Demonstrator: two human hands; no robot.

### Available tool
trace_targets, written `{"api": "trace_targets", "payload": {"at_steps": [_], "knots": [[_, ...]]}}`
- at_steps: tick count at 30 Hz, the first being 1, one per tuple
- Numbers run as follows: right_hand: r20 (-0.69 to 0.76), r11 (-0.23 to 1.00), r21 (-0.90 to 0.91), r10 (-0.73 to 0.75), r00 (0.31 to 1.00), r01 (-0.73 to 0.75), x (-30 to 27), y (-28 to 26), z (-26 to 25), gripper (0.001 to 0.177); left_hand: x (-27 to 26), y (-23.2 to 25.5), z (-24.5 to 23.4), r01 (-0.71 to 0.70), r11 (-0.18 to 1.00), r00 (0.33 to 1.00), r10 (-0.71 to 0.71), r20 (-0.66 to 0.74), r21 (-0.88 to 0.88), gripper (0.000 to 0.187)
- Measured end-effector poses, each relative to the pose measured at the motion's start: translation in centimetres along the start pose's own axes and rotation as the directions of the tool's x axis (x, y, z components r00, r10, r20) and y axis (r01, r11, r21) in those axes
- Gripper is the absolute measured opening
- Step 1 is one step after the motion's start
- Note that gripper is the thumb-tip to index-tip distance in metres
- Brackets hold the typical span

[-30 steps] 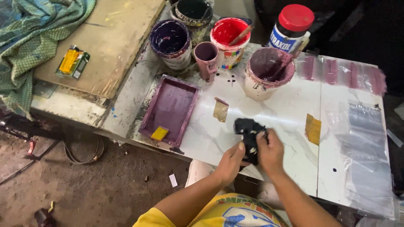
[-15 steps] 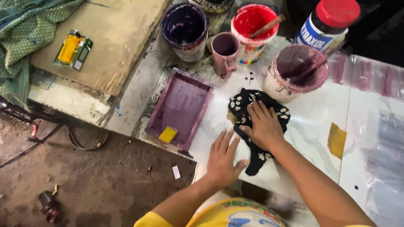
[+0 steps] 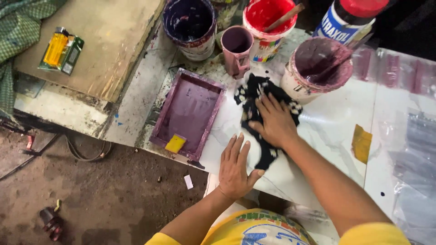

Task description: The person wipes a white surface with a black cloth, moving a pink cup and a paint tray aside to access the area. They then place a clear plastic sheet onto the cleaned surface and smooth it out with their hands.

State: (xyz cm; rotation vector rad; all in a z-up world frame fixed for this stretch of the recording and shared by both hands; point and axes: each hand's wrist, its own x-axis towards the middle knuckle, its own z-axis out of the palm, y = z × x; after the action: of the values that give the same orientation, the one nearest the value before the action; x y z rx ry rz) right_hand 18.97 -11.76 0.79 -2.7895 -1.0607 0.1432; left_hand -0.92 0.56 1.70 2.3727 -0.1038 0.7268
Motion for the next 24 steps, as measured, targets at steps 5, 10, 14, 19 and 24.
{"api": "trace_targets", "payload": {"at_steps": [5,10,14,19,24], "knots": [[-0.047,0.999,-0.037,-0.032,0.998,0.030,-9.9,-0.7,0.2,0.078,0.0,0.0,-0.1,-0.009,1.000,1.000,0.009,-0.013,-0.010,0.074],[-0.112,1.000,-0.008,-0.015,0.994,0.014,-18.0,-1.3,1.8,0.062,-0.2,0.4,-0.3,-0.013,0.999,1.000,0.012,-0.025,-0.031,0.076],[-0.356,0.987,0.130,-0.043,0.933,0.095,-19.3,-1.9,2.1,0.029,-1.4,1.9,-0.7,-0.102,0.989,0.995,0.101,-0.010,-0.107,0.076],[-0.215,0.716,0.599,0.576,0.788,-0.359,-16.4,-2.1,1.0,0.029,-2.8,6.4,-1.2,-0.086,0.962,0.994,0.101,0.046,-0.261,0.078],[0.179,-0.217,0.974,0.909,0.377,0.061,-13.2,-5.7,-6.2,0.030,-0.8,10.6,-2.9,0.923,0.231,0.377,-0.397,0.837,-0.306,0.077]]}}
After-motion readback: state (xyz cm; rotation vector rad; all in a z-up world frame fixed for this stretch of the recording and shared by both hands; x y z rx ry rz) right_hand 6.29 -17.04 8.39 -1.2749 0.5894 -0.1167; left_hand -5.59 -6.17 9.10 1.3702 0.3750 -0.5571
